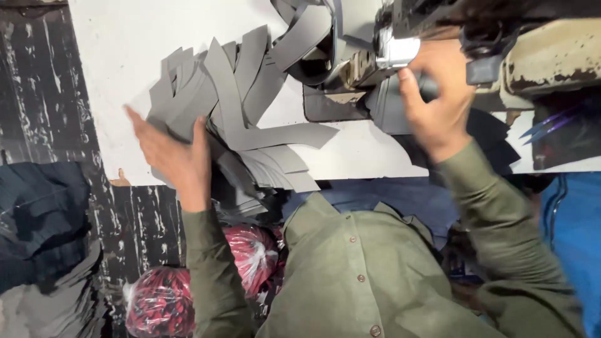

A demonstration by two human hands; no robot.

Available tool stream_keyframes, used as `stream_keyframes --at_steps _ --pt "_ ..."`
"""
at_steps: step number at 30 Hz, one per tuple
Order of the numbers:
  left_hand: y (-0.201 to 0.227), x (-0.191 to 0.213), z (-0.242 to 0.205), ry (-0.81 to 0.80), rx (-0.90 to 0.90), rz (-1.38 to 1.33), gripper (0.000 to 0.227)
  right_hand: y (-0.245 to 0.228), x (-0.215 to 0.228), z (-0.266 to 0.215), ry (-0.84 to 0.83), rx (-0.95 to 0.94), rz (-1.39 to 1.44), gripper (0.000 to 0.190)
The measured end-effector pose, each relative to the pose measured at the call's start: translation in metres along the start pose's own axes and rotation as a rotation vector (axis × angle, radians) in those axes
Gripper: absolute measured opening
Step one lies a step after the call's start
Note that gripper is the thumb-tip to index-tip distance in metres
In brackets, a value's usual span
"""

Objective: Assembling various shoe components using a sewing machine.

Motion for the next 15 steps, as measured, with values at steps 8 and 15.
stream_keyframes --at_steps 8,15 --pt "-0.035 -0.005 -0.018 0.090 0.045 -0.211 0.056 0.061 -0.026 0.051 -0.305 -0.009 0.103 0.028" --pt "-0.035 -0.014 -0.013 0.125 0.027 -0.082 0.057 0.069 -0.036 0.071 -0.289 0.014 0.138 0.024"
Point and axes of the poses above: each hand's wrist, its own z-axis towards the middle knuckle, its own x-axis out of the back of the hand, y = z × x, the point moved 10 cm from there along z, towards the middle knuckle, and after that the axes turned 14 degrees about x, right-handed, at the moved point
